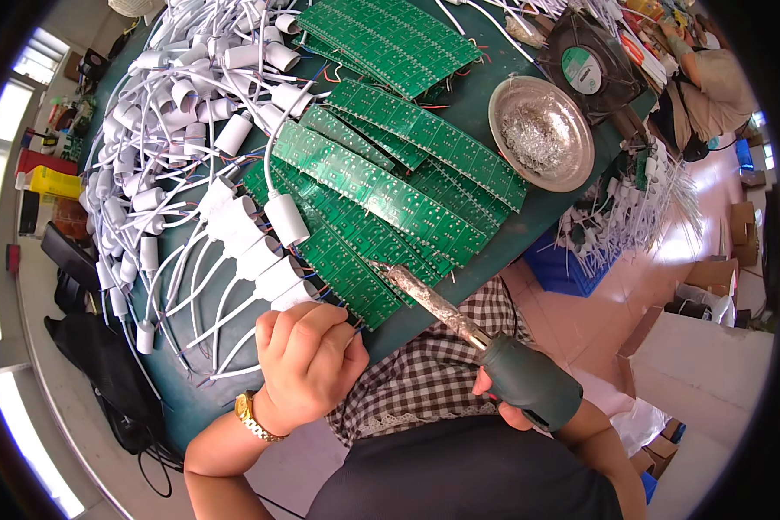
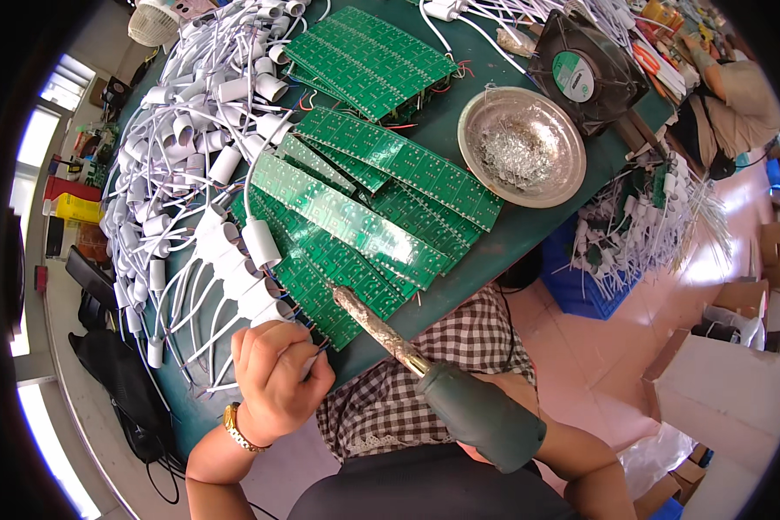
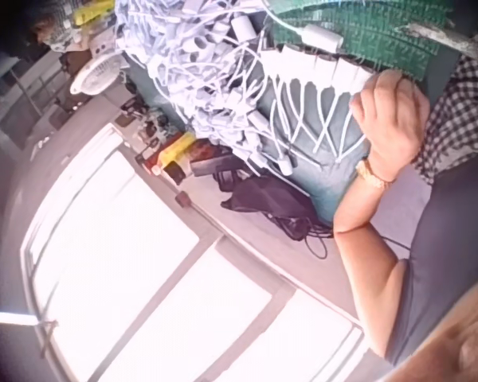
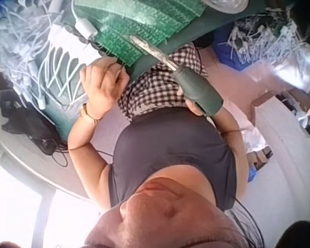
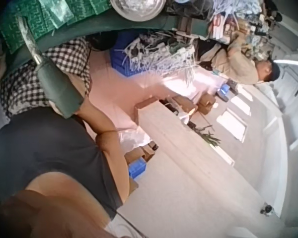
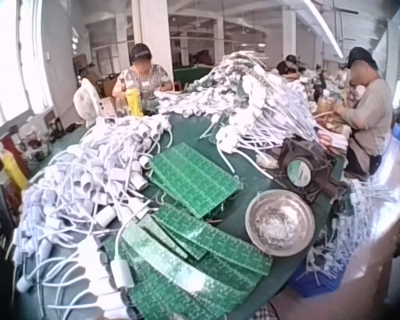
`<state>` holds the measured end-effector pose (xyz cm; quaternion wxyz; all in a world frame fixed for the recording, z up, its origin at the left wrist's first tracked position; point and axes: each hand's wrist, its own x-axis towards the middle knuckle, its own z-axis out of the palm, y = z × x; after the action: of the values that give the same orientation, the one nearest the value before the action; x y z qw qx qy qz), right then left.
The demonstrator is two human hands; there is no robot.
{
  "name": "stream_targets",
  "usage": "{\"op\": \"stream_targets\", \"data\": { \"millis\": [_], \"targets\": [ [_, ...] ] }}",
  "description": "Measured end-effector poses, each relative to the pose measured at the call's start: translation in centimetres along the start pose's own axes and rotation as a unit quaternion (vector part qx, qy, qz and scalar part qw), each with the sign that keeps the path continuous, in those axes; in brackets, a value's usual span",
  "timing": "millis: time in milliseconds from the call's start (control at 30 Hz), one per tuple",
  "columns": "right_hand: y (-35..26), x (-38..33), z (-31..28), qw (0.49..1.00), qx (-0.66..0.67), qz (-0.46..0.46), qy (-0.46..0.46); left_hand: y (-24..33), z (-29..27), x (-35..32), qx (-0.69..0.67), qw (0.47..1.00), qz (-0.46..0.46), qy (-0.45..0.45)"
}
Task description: The person solders electronic components onto printed circuit boards with a soldering iron and solder wire, connecting them with wiring harnesses.
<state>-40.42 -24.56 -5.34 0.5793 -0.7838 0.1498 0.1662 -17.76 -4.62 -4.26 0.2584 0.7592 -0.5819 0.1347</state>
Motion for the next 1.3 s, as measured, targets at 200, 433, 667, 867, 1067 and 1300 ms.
{"op": "stream_targets", "data": {
  "millis": [200,433,667,867,1067,1300],
  "targets": [
    [1.7,-1.9,-0.3,0.975,0.217,-0.014,-0.034,0.0,0.3,0.2,-0.034,0.999,-0.038,0.006],
    [1.0,-2.1,-0.6,0.991,0.131,-0.002,-0.036,-0.1,0.4,0.3,-0.042,0.999,-0.03,0.001],
    [-0.5,-1.5,0.4,0.985,0.156,0.078,-0.015,-0.2,0.3,0.2,-0.042,0.999,-0.023,-0.005],
    [-1.7,-0.5,0.3,0.975,0.172,0.143,-0.003,-0.2,0.4,0.1,-0.038,0.999,-0.026,-0.005],
    [-1.5,-2.1,-0.5,0.96,0.186,0.208,0.012,-0.1,0.4,0.1,-0.032,0.999,-0.026,0.0],
    [-1.3,-2.3,-0.9,0.975,0.167,0.145,0.01,-0.1,0.4,0.2,-0.031,0.999,-0.036,-0.002]
  ]
}}
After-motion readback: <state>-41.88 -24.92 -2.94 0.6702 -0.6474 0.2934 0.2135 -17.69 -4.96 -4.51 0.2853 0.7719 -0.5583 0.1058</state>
